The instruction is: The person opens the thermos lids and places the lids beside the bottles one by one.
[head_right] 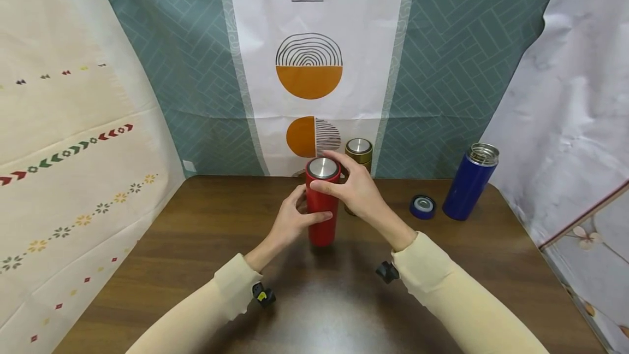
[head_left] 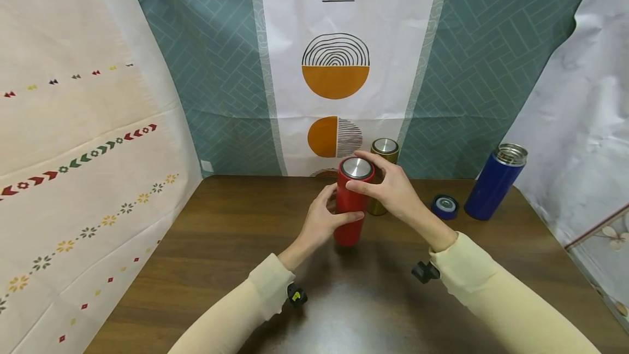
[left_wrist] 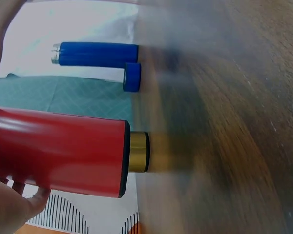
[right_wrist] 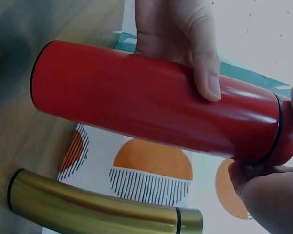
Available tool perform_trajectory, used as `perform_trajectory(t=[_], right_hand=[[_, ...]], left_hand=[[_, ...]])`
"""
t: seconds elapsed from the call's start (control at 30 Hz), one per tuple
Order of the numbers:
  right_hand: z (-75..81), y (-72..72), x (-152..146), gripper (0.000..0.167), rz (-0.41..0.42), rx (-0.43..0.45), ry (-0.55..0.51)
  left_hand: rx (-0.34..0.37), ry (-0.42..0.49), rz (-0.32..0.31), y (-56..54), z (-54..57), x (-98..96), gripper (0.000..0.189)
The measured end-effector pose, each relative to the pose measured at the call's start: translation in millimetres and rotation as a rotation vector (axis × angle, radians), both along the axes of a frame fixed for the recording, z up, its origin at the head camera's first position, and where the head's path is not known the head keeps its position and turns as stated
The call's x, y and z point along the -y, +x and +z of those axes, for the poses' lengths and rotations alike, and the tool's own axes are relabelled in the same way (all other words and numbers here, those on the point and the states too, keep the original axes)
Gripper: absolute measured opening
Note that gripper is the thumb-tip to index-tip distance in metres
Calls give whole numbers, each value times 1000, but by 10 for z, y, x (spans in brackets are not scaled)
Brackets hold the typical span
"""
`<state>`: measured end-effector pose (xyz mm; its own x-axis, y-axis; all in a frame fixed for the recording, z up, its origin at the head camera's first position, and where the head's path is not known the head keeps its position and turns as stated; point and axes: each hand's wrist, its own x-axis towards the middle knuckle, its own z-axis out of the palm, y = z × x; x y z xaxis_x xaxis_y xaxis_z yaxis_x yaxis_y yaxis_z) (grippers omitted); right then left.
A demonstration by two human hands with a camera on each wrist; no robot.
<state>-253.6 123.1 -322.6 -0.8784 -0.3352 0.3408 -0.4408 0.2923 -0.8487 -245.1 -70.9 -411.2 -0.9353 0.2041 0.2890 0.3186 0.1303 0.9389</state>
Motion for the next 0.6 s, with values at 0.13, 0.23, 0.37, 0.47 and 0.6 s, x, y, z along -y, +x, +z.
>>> perform_trajectory(t=[0.13, 0.23, 0.37, 0.47, 0.6], right_hand=[[34, -2, -13, 64, 20, 13, -2], [44, -14, -25, 61, 33, 11, -7], [55, -28, -41, 58, 47, -12, -3], [66, -33, -48, 57, 59, -17, -1], [68, -47, -64, 56, 95, 0, -8]], left_hand=[[-2, 35, -12, -1, 18, -15, 67], [1, 39, -39, -7, 21, -2, 67], [6, 5, -68, -34, 29, 28, 65], [-5, -23, -84, -58, 36, 45, 64], [-8, -36, -117, -85, 23, 61, 64]])
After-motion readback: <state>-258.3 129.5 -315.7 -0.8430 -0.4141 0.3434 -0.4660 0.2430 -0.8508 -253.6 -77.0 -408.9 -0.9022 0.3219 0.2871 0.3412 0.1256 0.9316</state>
